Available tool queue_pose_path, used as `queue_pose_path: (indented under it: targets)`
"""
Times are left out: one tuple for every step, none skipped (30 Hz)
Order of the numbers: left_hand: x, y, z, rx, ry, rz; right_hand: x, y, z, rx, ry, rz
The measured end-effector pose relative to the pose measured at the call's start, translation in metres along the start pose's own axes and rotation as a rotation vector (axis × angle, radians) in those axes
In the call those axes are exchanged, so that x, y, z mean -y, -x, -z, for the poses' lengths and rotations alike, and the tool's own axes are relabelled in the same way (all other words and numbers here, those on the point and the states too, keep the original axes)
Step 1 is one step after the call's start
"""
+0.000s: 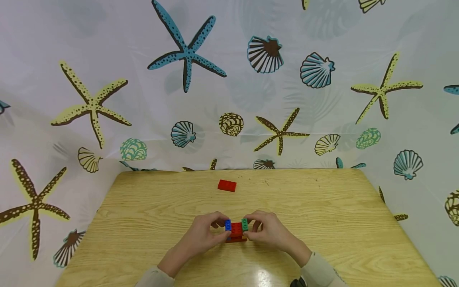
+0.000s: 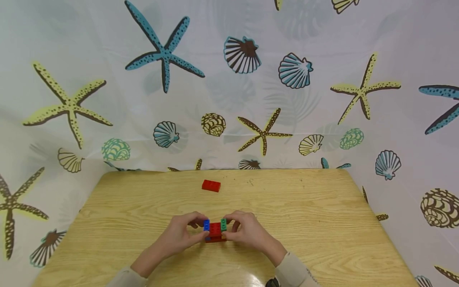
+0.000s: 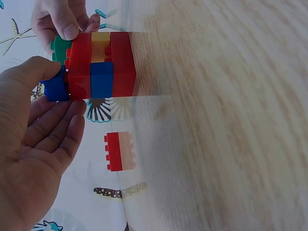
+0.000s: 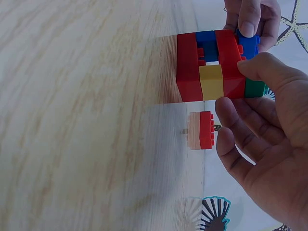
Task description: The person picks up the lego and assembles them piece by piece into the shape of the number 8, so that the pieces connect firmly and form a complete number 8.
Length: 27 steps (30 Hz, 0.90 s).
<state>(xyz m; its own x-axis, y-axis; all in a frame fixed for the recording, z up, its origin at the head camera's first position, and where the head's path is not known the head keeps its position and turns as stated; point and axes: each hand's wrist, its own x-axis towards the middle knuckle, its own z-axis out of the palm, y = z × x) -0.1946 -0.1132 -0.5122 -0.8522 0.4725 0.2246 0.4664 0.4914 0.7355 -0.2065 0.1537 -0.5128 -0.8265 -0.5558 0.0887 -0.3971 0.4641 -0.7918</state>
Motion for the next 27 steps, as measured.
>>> queue_pose_path:
  targets:
    - [0.0,0.0,0.0,0.001,0.002,-0.001,-0.0001,0.0001,0.0,0.0,-0.001,0.0]
    - [0.0,0.0001,0.0001,0.001,0.004,-0.002,-0.0002,0.0002,0.0,-0.001,-0.002,0.001]
    - [0.0,0.0002,0.0002,0.002,0.007,-0.003,-0.0004,0.0003,0.0001,-0.001,-0.003,0.002]
    - [-0.0001,0.0002,0.0003,0.003,0.01,-0.004,-0.0006,0.0003,0.0001,-0.001,-0.004,0.001]
    - [-0.0001,0.0003,0.0005,0.005,0.014,-0.005,-0.001,0.0004,0.0,-0.001,-0.004,0.002]
    - [-0.0002,0.0004,0.0007,0.007,0.018,-0.004,-0.0014,0.0003,0.0,-0.002,-0.004,0.003]
    - [-0.0002,0.0005,0.001,0.01,0.021,-0.002,-0.0018,0.0003,-0.0001,-0.002,-0.003,0.004]
    - [-0.0001,0.0006,0.0012,0.013,0.025,0.001,-0.0022,0.0003,-0.0001,-0.002,-0.002,0.005]
    - [0.0,0.0006,0.0014,0.017,0.028,0.004,-0.0027,0.0002,-0.0002,-0.003,0.0,0.007]
    - [0.0,0.0006,0.0016,0.02,0.029,0.007,-0.0031,0.0002,-0.0003,-0.003,0.001,0.008]
    - [0.0002,0.0006,0.0017,0.022,0.03,0.009,-0.0034,0.0001,-0.0003,-0.003,0.003,0.01]
    - [0.0002,0.0006,0.0018,0.025,0.03,0.01,-0.0037,0.0001,-0.0004,-0.004,0.005,0.011]
    - [0.0004,0.0005,0.0019,0.025,0.028,0.008,-0.0039,0.0001,-0.0004,-0.004,0.006,0.011]
    - [0.0005,0.0005,0.0019,0.025,0.027,0.006,-0.0041,0.0001,-0.0005,-0.005,0.007,0.01]
    - [0.0006,0.0005,0.0018,0.025,0.025,0.003,-0.0042,0.0001,-0.0005,-0.005,0.007,0.008]
    - [0.0009,0.0004,0.0018,0.023,0.021,-0.001,-0.0042,0.0001,-0.0005,-0.006,0.008,0.006]
    - [0.001,0.0004,0.0018,0.022,0.018,-0.004,-0.0043,0.0001,-0.0006,-0.006,0.008,0.004]
    - [0.0011,0.0004,0.0017,0.021,0.014,-0.007,-0.0043,0.0001,-0.0006,-0.007,0.008,0.001]
    - [0.0012,0.0004,0.0017,0.021,0.011,-0.009,-0.0043,0.0001,-0.0007,-0.007,0.009,0.0]
    - [0.0012,0.0004,0.0018,0.022,0.007,-0.008,-0.0043,0.0001,-0.0008,-0.008,0.009,-0.001]
    - [0.0012,0.0004,0.0019,0.024,0.003,-0.008,-0.0043,0.0001,-0.0009,-0.009,0.01,-0.001]
    - [0.0011,0.0003,0.002,0.025,-0.001,-0.005,-0.0044,0.0001,-0.001,-0.009,0.012,0.0]
    - [0.0008,0.0003,0.0023,0.028,-0.005,-0.003,-0.0044,0.0001,-0.0011,-0.009,0.012,0.0]
    - [0.0005,0.0002,0.0026,0.031,-0.006,0.0,-0.0044,0.0002,-0.0012,-0.009,0.013,0.001]
    - [0.0002,0.0001,0.003,0.034,-0.007,0.003,-0.0044,0.0002,-0.0013,-0.009,0.013,0.002]
    - [-0.0003,-0.0001,0.0033,0.037,-0.007,0.007,-0.0043,0.0002,-0.0013,-0.009,0.012,0.002]
    - [-0.0009,-0.0003,0.0037,0.039,-0.007,0.009,-0.0042,0.0002,-0.0014,-0.009,0.011,0.003]
